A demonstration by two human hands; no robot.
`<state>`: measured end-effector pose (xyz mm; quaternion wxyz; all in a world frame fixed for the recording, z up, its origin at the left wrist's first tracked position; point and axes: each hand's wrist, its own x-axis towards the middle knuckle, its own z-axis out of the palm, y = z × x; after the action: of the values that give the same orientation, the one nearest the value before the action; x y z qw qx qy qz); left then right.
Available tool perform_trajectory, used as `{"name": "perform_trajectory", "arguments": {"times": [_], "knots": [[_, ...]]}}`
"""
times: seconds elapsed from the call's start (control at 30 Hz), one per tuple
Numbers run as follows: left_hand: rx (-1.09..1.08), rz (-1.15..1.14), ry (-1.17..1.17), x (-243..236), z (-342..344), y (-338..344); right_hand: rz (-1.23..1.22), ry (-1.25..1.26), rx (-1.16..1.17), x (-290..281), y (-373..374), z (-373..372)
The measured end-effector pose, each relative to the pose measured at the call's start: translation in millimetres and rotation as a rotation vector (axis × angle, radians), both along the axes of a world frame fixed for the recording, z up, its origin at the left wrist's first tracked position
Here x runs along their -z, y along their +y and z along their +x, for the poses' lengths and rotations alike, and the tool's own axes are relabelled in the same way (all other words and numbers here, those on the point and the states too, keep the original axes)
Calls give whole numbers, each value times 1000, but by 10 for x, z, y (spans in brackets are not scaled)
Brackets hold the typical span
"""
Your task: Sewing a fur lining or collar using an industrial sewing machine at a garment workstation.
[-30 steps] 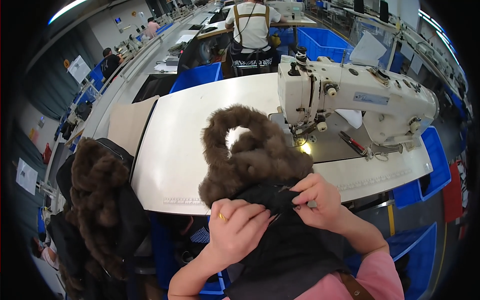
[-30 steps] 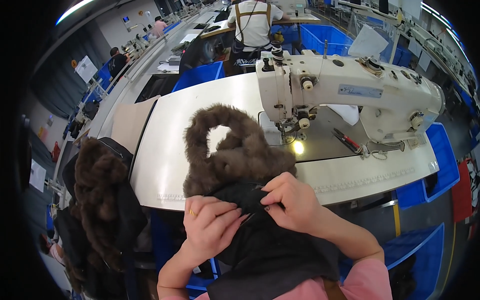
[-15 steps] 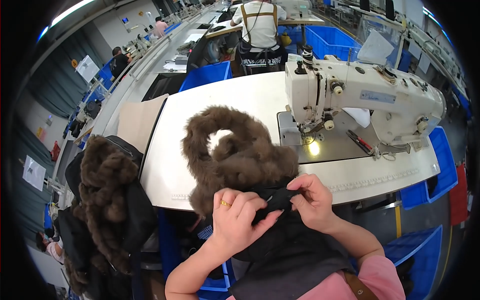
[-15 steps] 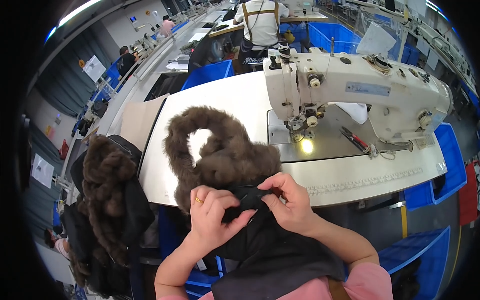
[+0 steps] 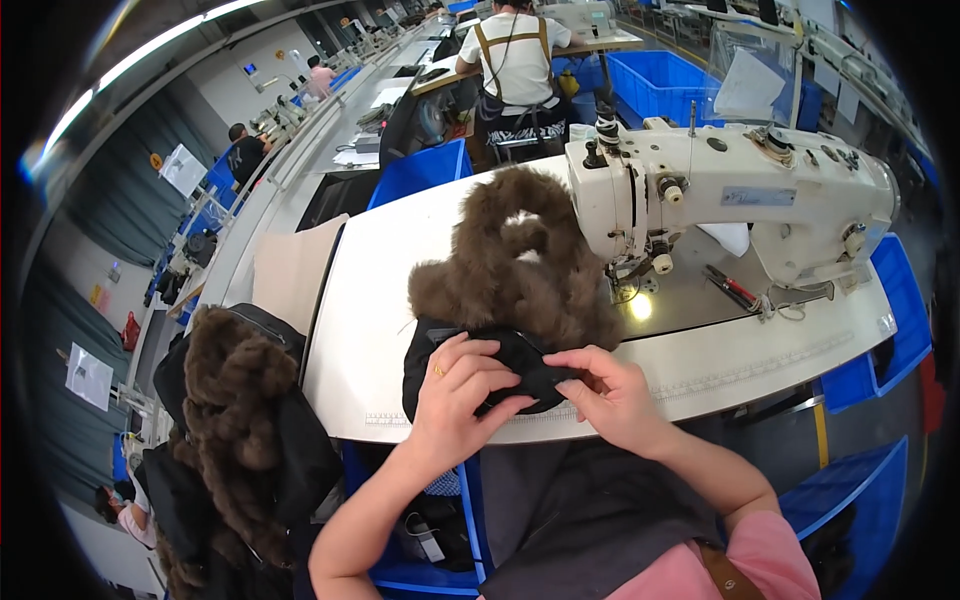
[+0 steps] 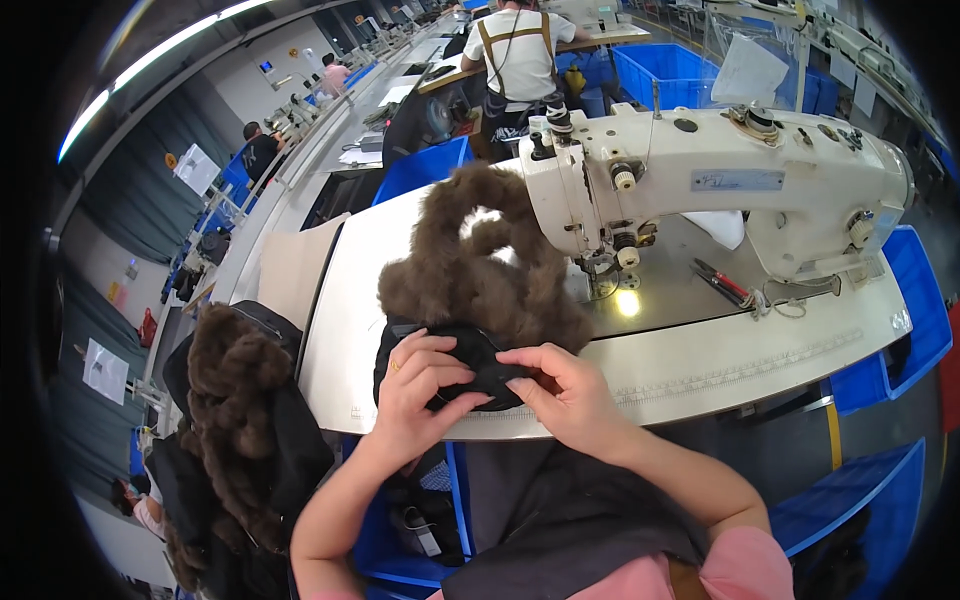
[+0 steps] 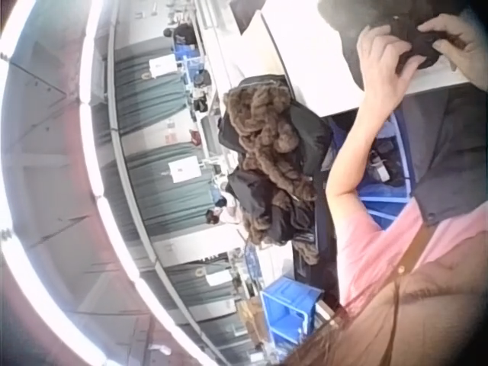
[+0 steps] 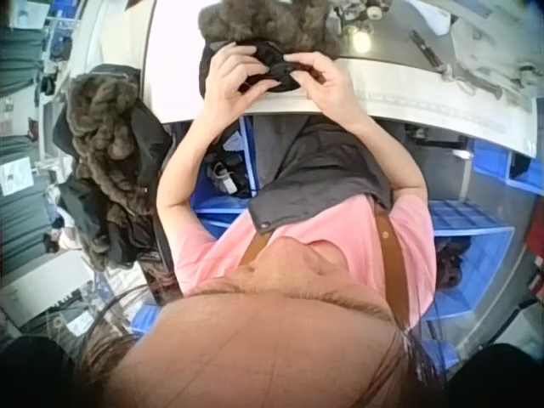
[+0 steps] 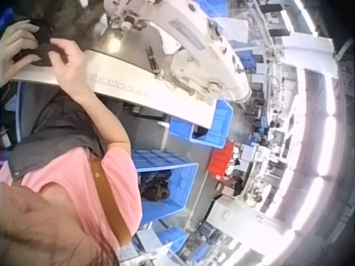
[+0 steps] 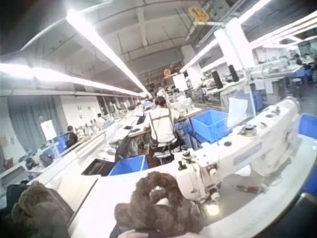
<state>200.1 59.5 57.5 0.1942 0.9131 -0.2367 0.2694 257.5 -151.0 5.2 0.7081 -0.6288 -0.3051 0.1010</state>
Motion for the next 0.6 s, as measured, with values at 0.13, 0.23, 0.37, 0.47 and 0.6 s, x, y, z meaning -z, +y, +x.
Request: {"name": "perform_trajectory", "arguments": {"times": [0.13, 0.23, 0.37, 0.47, 0.6], "knots": [[-40, -36, -82, 87, -35, -51, -127, -567, 96, -140, -106, 163], [-40, -94, -45, 66, -13, -46, -131, -956, 209, -206, -71, 242], [-21, -102, -35, 78, -31, -13, -169, -933, 207, -172, -4, 221], [7, -120, -21, 74, -67, -38, -28, 40, -49, -62, 10, 183], [-29, -115, -32, 89, -72, -71, -21, -11, -66, -60, -8, 225]]}}
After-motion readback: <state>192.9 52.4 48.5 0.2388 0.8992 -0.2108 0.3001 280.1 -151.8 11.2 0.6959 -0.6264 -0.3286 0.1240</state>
